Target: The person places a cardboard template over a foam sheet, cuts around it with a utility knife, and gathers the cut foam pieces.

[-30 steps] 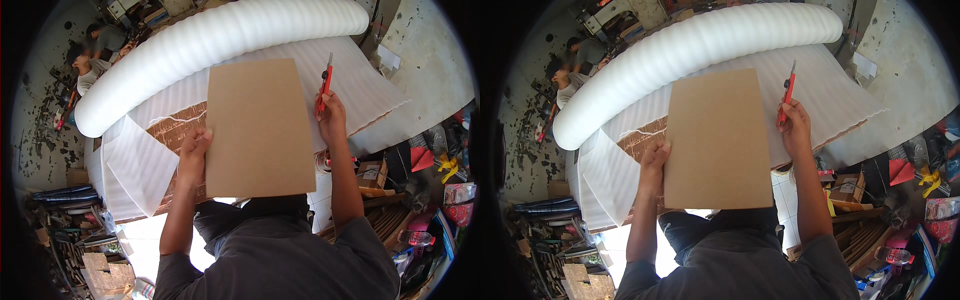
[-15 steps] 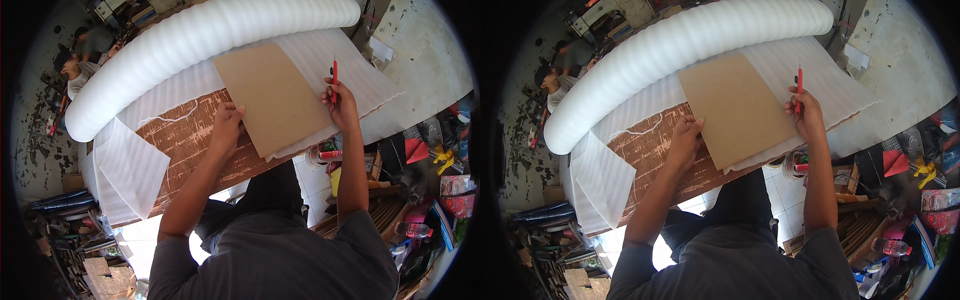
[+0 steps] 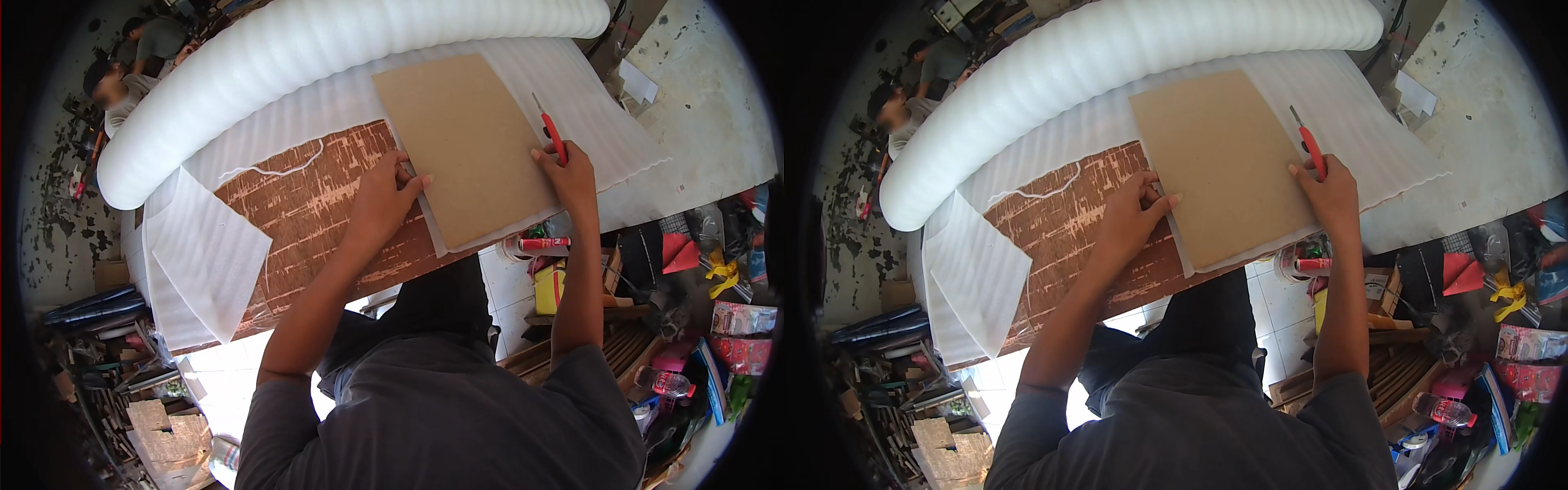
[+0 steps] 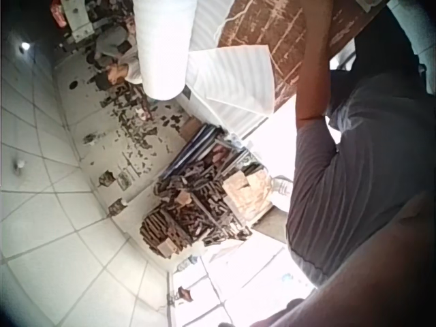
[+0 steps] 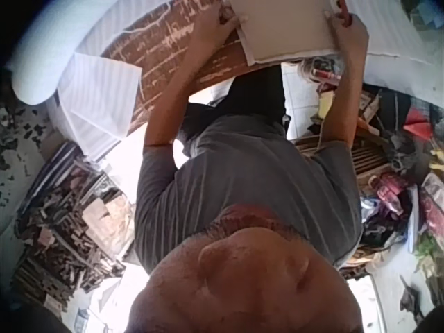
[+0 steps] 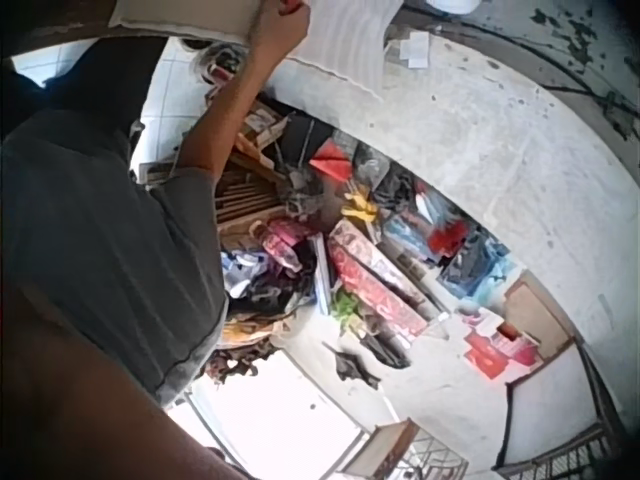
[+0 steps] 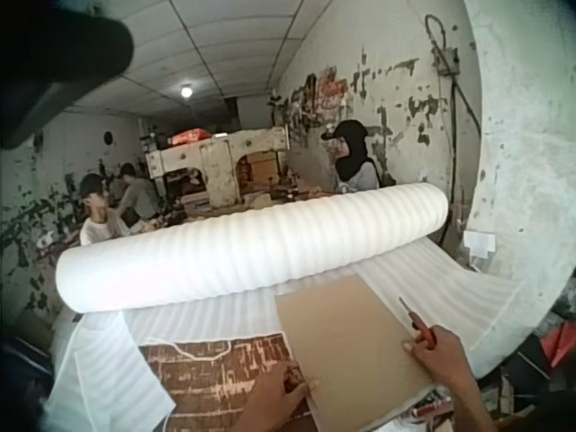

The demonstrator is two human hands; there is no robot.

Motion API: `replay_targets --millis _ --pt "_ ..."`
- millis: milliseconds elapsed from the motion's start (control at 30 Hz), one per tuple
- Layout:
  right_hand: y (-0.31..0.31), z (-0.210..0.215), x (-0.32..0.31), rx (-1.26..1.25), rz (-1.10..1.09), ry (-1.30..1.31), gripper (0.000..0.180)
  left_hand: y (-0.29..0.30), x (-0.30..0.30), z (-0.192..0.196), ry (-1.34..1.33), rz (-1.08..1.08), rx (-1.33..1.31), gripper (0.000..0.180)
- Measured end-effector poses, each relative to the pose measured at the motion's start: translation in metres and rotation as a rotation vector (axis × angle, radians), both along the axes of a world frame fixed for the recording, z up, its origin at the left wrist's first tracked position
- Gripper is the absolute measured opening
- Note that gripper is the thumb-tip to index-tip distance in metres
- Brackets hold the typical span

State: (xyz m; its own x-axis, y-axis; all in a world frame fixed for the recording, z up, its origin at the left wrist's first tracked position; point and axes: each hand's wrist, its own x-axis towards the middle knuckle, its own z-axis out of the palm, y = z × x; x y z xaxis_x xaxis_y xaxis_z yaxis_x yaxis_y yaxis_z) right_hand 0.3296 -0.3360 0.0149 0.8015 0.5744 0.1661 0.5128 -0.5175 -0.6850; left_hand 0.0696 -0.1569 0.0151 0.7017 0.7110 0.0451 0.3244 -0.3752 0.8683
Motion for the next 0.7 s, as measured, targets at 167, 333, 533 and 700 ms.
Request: replay_targets --millis 167,333,533,700 --pt "-0.005 -0.004 0.009 -0.026 0.02 0.053 0.043 -0.006 -0.003 -0.006 0.055 0.017 0.113 0.043" --pt "-0.007 -0.007 0.005 -0.009 -0.013 0.017 0.041 -0.013 -0.004 -0.01 0.076 0.038 0.201 0.045" --pt "-0.006 -0.009 0.005 -0.004 -0.002 0.009 0.04 -0.013 -0.009 -0.013 0.169 0.056 0.348 0.048" --pt "-0.006 -0.007 0.0 0.011 -0.005 0.04 0.04 -0.014 -0.01 -0.011 0.209 0.061 0.352 0.048"
